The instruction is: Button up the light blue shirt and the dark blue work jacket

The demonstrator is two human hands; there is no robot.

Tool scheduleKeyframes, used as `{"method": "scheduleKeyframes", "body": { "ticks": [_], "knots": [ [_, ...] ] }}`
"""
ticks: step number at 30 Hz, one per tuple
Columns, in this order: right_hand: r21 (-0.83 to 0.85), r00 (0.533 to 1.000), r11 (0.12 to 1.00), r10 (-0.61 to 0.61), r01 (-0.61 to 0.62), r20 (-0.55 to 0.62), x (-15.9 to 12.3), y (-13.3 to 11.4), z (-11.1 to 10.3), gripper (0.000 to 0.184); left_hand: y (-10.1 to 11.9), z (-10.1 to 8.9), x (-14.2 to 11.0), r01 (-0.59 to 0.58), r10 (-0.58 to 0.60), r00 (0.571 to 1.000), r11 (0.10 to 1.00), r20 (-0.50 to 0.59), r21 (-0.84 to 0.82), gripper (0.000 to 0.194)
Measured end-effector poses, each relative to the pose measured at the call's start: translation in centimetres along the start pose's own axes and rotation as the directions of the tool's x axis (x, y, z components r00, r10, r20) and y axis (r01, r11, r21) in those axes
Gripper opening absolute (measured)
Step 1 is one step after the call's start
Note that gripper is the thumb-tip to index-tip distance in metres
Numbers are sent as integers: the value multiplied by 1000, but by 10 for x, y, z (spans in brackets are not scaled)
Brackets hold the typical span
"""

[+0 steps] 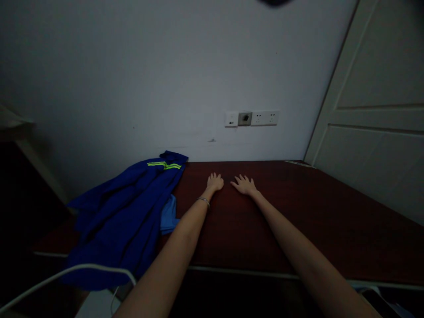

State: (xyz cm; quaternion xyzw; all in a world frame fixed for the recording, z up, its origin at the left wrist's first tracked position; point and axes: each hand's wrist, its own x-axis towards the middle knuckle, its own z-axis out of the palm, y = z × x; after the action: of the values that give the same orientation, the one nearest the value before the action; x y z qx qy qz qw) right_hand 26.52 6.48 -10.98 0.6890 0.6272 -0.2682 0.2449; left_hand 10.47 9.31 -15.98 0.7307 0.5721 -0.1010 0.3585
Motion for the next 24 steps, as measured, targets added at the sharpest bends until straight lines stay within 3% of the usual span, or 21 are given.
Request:
{"method": "scheduleKeyframes", "body": {
  "ticks": [17,24],
  "knots": [
    [-34,1000,999,-24,24,-5,4,3,-3,75,1,0,3,-9,9,1000,1000,7,-10,54],
    [-107,986,987,-131,120,-107,5,4,-7,72,4,-5,-1,-10,10,1000,1000,7,-21,54]
  ]
}}
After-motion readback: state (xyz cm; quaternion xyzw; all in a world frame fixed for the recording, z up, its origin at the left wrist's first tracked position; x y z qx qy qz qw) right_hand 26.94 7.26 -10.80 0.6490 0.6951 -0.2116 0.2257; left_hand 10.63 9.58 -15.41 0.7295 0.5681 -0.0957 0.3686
